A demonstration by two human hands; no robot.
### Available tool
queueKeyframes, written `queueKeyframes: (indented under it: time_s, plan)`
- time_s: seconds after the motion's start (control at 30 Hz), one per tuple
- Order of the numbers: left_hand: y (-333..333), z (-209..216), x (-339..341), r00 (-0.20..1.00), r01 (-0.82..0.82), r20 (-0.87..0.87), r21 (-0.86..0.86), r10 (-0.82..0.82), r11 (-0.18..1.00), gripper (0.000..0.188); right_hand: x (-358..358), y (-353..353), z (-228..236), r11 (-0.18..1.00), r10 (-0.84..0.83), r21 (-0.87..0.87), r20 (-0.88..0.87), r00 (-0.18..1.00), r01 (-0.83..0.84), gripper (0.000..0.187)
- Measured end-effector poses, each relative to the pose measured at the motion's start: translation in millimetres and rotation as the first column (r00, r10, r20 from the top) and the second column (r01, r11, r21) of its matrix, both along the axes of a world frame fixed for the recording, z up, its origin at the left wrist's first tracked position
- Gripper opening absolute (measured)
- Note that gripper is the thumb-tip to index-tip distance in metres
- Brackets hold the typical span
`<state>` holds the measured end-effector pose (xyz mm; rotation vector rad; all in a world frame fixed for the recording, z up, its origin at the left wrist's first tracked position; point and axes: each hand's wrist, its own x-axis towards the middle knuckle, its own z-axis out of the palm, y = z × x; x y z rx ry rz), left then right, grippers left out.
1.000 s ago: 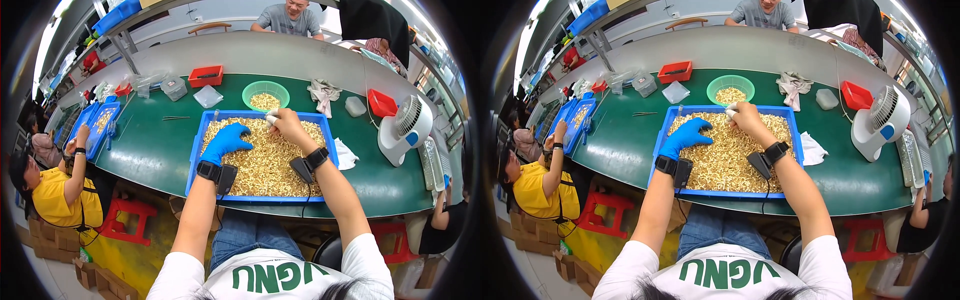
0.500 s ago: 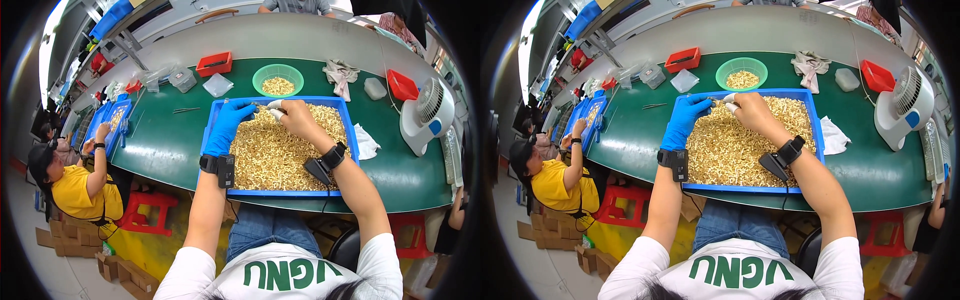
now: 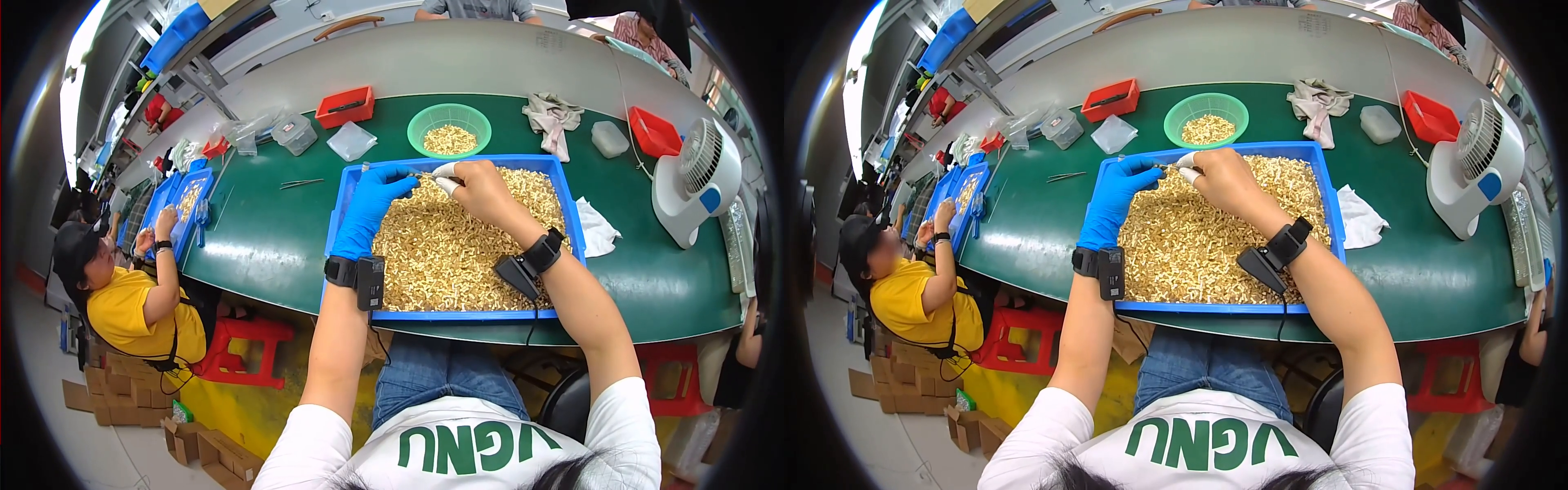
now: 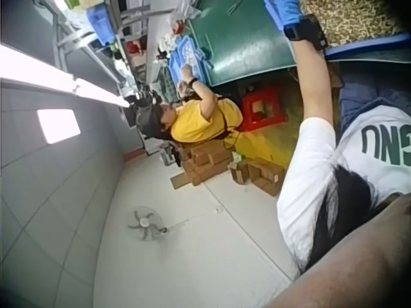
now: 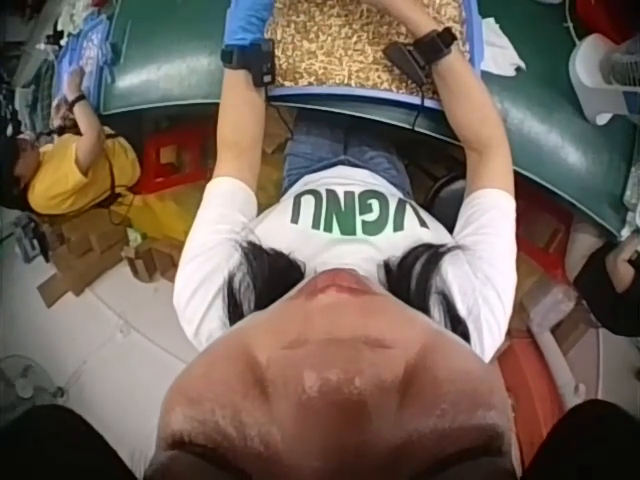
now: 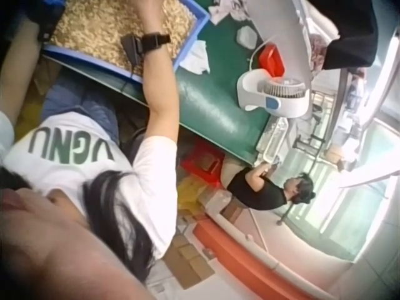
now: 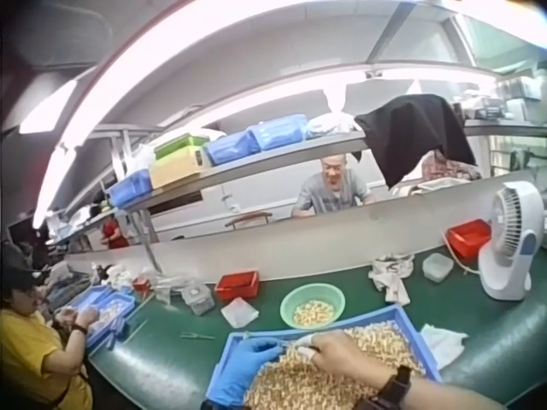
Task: The person picks up a small metal component from a blue tray, inserts a tiny pin into it by hand, and places the assembled piece into a green bowl, repeating the process.
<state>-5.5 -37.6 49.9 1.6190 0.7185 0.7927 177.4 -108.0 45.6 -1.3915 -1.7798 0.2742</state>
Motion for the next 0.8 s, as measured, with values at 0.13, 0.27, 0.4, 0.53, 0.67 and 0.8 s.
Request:
queueKeyframes:
  time_s: [0.13,0.27,0.4,0.53,0.67,0.8]
  plan:
    - [2.7,0.0,0.9,0.999,-0.012,-0.05,0.024,0.013,1.0,0.019,3.3,1.6,-5.7,0.995,-0.034,0.098,0.15,0.988,0.019,0.015]
    - [7.1,-7.8,-0.8,0.999,0.0,-0.037,0.041,0.002,0.999,0.019,4.8,5.1,-12.4,0.992,-0.033,0.122,0.152,0.988,0.014,0.015]
    - [7.3,-11.0,-1.8,0.999,0.04,0.004,0.021,-0.04,0.999,0.019,1.3,1.7,2.2,0.894,0.039,-0.405,-0.354,0.934,-0.191,0.014]
    - [7.2,-9.8,-2.3,0.997,0.071,0.024,-0.008,-0.071,0.997,0.019,-5.9,-0.3,-0.8,0.887,0.041,-0.41,-0.386,0.922,-0.211,0.016]
    - [10.8,-9.4,-5.4,0.987,0.16,-0.034,-0.007,-0.16,0.987,0.019,-15.3,-3.6,-8.4,0.959,0.11,-0.226,-0.263,0.959,-0.172,0.016]
    - [5.4,-7.9,-1.8,0.991,0.125,0.045,-0.026,-0.124,0.992,0.023,-19.9,-5.0,-4.0,0.95,0.068,-0.263,-0.355,0.932,-0.169,0.014]
